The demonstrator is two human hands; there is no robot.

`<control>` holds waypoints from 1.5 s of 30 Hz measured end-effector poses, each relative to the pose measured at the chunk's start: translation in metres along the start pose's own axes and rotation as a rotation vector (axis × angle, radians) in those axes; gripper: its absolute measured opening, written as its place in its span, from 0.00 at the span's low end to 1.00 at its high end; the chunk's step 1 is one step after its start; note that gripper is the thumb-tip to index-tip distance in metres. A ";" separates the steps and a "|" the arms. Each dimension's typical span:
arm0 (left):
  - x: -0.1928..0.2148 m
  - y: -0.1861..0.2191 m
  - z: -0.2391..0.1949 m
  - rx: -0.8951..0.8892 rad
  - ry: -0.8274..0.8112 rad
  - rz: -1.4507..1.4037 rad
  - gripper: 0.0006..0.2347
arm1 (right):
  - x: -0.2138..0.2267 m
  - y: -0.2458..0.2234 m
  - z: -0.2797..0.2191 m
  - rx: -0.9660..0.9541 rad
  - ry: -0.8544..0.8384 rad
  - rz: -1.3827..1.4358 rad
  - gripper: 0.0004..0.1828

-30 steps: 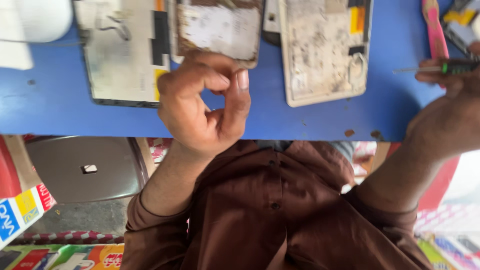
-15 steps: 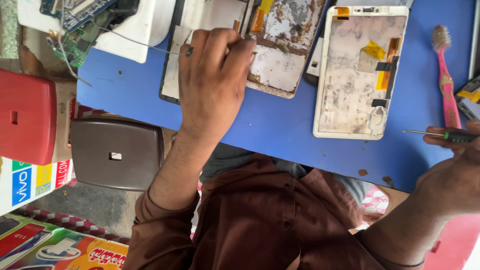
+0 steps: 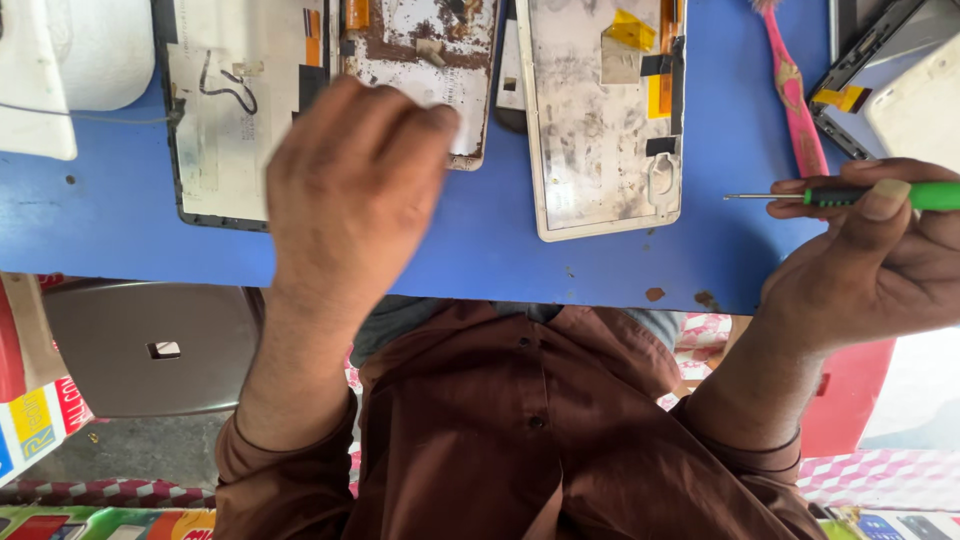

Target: The person cleans a tablet screen with a pink toothbrush, then uses a green screwdriver to remove screws from the tablet frame. The person handles the tablet and frame throughout the process.

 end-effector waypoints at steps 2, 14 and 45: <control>-0.007 0.009 0.003 -0.057 -0.010 -0.038 0.05 | 0.000 0.001 -0.001 -0.004 0.002 -0.002 0.20; -0.029 0.029 0.027 -0.013 -0.047 -0.229 0.08 | 0.008 0.008 -0.003 -0.004 0.006 0.040 0.20; -0.030 0.023 0.021 0.028 -0.015 -0.348 0.10 | 0.006 0.008 -0.003 -0.023 -0.006 0.021 0.19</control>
Point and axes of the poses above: each hand's wrist, its own z-axis towards the middle knuckle, its own x-axis out of the back of the hand, y = z × x, the point moved 8 cm from there along z, towards the middle knuckle, and after that the axes turned 1 degree about -z, right-handed, at the moved point
